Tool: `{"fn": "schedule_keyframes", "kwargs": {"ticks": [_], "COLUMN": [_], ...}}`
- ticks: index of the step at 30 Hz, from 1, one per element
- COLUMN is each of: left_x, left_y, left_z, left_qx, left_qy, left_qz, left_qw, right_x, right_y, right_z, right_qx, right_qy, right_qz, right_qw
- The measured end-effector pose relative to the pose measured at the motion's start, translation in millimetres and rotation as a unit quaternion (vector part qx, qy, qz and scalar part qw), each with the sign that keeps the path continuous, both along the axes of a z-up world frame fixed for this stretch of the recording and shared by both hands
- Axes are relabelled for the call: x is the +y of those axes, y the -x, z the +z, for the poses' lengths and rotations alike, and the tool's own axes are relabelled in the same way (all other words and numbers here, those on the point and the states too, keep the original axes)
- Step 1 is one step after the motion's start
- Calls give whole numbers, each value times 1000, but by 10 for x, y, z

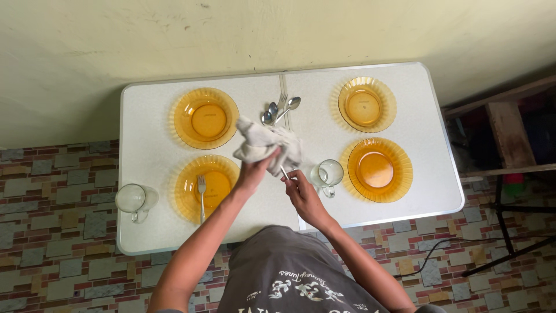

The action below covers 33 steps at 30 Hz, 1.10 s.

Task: The person arranges plates and glasses on the table, then wipes spoons and forks with a cloth and places them next to the plates.

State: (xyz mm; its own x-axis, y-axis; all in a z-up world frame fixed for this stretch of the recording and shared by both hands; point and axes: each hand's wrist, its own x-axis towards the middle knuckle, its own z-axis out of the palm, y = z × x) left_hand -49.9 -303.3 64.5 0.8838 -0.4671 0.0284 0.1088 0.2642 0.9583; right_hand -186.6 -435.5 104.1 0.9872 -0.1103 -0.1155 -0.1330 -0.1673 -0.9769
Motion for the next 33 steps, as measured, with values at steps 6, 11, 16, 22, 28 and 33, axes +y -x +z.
{"fn": "schedule_keyframes", "kwargs": {"ticks": [6, 11, 16, 22, 28, 33], "left_x": [-25, 132, 90, 270, 433, 453], "left_y": [143, -48, 29, -134, -69, 11], "left_z": [-10, 51, 130, 43, 76, 154], "left_qx": [12, 18, 44, 24, 7, 28], "left_qy": [22, -11, -2, 53, 16, 25], "left_qz": [1, -4, -5, 46, 13, 42], "left_qw": [1000, 1000, 999, 997, 1000, 998], "right_x": [23, 136, 289, 190, 184, 310], "right_y": [-61, -69, -197, -227, -285, -324], "right_z": [-13, -13, 18, 171, 350, 280], "right_qx": [26, 33, -16, 9, 11, 35], "right_qy": [-5, -95, 23, 63, 84, 76], "right_qz": [9, 27, 3, 39, 75, 75], "right_qw": [1000, 995, 1000, 997, 994, 994]}}
